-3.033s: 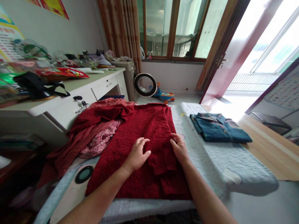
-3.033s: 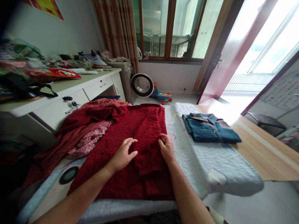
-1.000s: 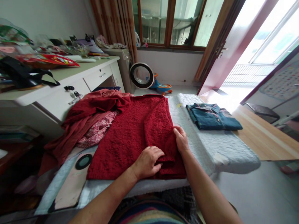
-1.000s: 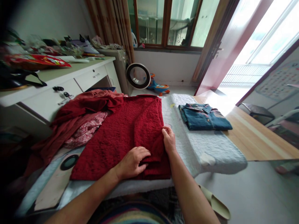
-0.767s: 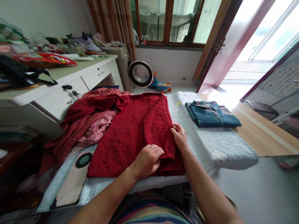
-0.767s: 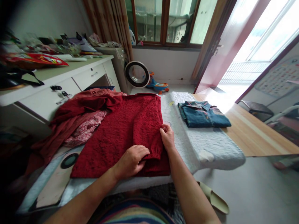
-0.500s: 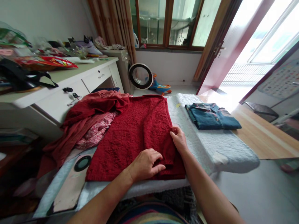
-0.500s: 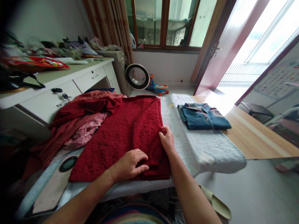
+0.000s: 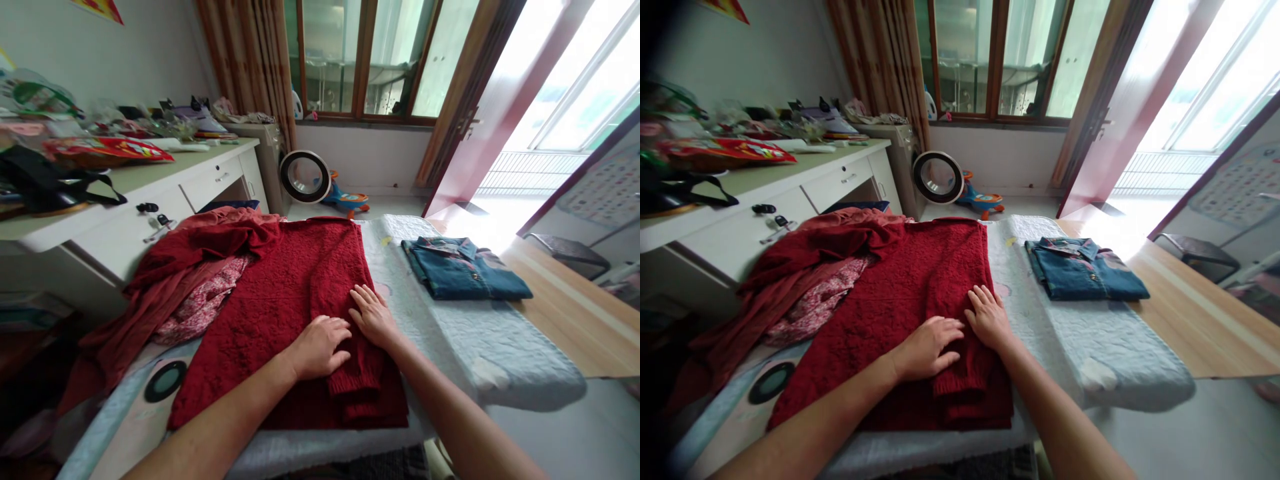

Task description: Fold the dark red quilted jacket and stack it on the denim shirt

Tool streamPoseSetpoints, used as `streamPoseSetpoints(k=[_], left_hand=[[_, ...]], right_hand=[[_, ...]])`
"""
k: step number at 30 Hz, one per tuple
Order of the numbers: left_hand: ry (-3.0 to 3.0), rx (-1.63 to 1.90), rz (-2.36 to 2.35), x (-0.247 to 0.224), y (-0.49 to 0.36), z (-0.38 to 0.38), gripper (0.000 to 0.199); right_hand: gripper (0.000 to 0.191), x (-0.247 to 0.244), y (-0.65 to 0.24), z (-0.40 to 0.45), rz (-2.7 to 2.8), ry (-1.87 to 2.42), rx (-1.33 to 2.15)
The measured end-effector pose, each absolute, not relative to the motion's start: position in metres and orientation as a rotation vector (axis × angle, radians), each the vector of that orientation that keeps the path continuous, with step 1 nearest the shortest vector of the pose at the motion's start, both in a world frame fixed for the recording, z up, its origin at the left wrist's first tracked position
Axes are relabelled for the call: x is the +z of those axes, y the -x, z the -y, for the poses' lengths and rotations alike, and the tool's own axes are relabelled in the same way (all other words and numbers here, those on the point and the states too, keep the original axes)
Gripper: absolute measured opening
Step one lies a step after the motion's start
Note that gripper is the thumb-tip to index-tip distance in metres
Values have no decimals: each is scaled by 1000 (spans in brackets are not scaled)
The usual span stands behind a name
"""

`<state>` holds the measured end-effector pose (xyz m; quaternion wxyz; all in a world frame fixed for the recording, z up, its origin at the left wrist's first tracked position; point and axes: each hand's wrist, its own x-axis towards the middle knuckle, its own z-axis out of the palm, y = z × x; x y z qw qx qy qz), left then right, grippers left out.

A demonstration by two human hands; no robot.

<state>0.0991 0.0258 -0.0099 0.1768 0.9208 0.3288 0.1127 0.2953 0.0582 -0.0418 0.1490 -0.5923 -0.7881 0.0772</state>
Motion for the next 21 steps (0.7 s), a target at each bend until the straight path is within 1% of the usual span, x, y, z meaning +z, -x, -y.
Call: streamPoseSetpoints(k=[1, 2, 4, 5, 7, 8, 10, 12, 14, 15, 17, 19, 21], left_hand=[[-2579, 383, -950, -8, -99, -32, 24], [-2541, 466, -1020, -7, -98, -40, 20], [-2395, 666, -1297, -7, -96, -63, 19], [-2264, 752, -1456, -9, -94, -77, 21], [-1888, 805, -1690, -14, -89, -105, 36], [-1711, 815, -1728, -17, -87, -119, 42], [-1568, 814, -1753, -21, -84, -143, 48], [-1528, 818, -1750, -22, -85, -163, 42], [-1521, 815, -1748, -23, -89, -178, 29], [-1529, 810, -1755, -23, -92, -184, 23], [-1566, 796, -1791, -25, -97, -191, 17], [-1623, 776, -1850, -30, -101, -192, 17], [-1694, 751, -1905, -35, -102, -186, 19]], right_hand=[[52, -44, -296, -58, 2271, 1726, 234], [53, -46, -297, -57, 2269, 1740, 236], [54, -47, -297, -57, 2263, 1751, 224], [53, -46, -297, -56, 2261, 1756, 220], [53, -43, -295, -56, 2256, 1776, 222], [53, -40, -294, -56, 2253, 1788, 225], [50, -31, -291, -60, 2261, 1806, 231], [38, -20, -287, -69, 2276, 1833, 236], [29, -11, -281, -84, 2259, 1853, 222], [30, -8, -279, -94, 2231, 1847, 195], [40, -7, -275, -114, 2171, 1807, 121], [52, -14, -274, -132, 2171, 1781, 105], [56, -26, -277, -144, 2224, 1806, 186]])
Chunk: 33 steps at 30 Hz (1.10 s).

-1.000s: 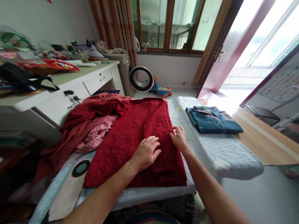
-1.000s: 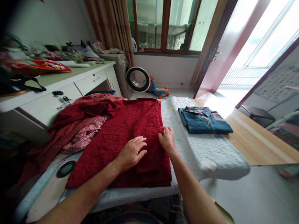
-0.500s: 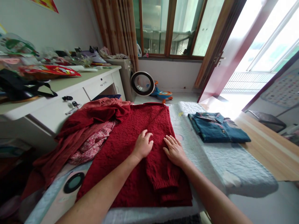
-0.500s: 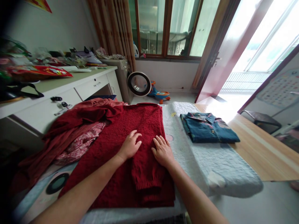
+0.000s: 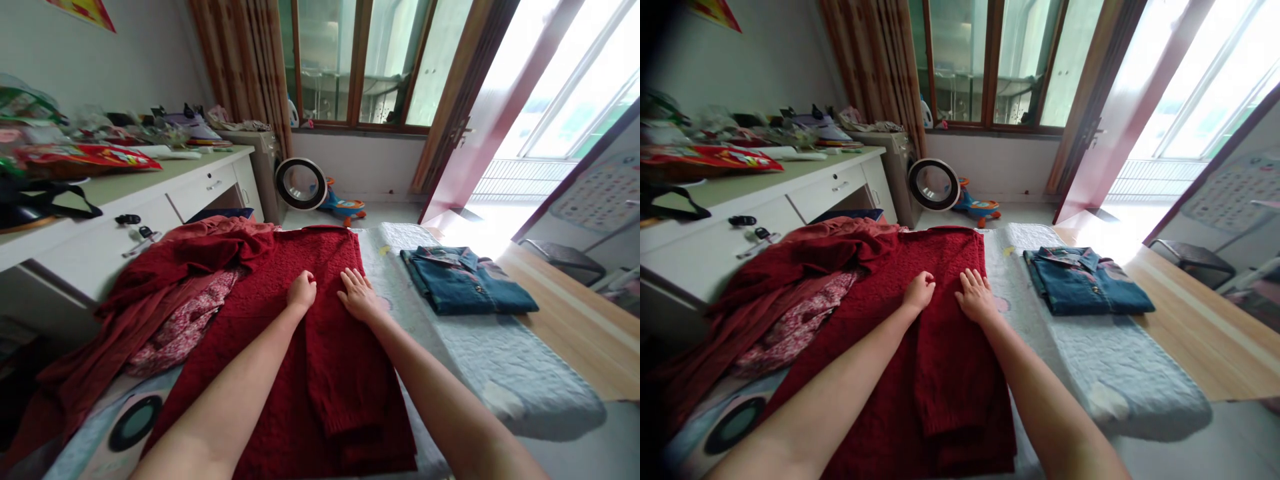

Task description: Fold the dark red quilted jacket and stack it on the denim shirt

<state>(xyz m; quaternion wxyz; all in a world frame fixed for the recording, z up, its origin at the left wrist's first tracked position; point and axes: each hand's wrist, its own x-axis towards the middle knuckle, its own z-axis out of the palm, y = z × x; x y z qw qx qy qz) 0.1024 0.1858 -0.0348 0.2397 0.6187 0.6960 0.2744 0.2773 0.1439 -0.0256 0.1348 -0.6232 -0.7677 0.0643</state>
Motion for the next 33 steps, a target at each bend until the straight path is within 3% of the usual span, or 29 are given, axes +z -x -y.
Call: streamPoseSetpoints(k=[6, 10, 15, 21, 25, 30, 33], left_hand=[[-1999, 734, -2044, -32, -117, -169, 29], [-2423, 739, -1795, -28, -143, -185, 41], [-2445, 555, -1674, -48, -164, -199, 45], [-2487, 472, -1728, -61, -165, -193, 67], [-2497, 464, -1709, -59, -165, -191, 65], [-2478, 426, -1684, -59, -166, -191, 66], [-2475, 429, -1683, -59, -167, -191, 67]], right_hand=[[56, -48, -285, -151, 2265, 1814, 291], [50, -54, -286, -155, 2186, 1758, 303], [44, -63, -303, -166, 2088, 1664, 347], [40, -53, -330, -193, 2065, 1673, 407], [29, -40, -329, -231, 1819, 1761, 494], [41, -39, -315, -293, 1551, 1806, 512], [31, -44, -311, -326, 1419, 1778, 613]])
